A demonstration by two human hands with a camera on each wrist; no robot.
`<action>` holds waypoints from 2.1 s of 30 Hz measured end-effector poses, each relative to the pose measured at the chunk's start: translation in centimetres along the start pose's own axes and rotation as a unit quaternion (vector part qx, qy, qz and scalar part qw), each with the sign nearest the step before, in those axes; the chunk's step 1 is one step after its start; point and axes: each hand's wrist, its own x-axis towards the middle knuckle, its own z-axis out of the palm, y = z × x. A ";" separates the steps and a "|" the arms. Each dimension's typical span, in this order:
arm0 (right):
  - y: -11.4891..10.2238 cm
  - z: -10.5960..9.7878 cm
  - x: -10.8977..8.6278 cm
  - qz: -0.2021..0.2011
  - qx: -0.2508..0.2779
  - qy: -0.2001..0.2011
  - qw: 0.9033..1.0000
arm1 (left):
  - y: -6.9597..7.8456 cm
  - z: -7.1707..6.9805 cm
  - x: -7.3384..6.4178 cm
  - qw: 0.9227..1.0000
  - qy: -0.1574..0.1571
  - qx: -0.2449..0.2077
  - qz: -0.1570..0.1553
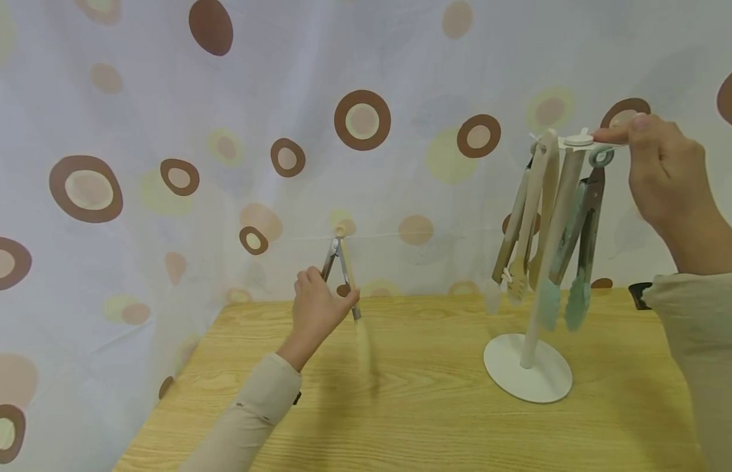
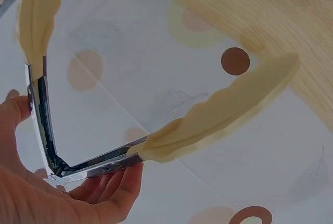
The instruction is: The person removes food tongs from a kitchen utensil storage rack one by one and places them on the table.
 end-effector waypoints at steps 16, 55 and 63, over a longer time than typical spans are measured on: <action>0.1 -0.1 0.1 0.004 -0.008 -0.006 1.000 | -3.2 -0.8 0.4 0.998 -0.031 0.056 -0.021; -0.2 -0.1 0.1 0.000 -0.010 -0.008 1.000 | -10.9 -0.6 -0.1 0.979 -0.129 0.133 -0.082; -0.1 -0.1 0.1 0.004 -0.013 -0.010 1.000 | -12.0 -0.4 -0.6 0.975 -0.144 0.153 -0.076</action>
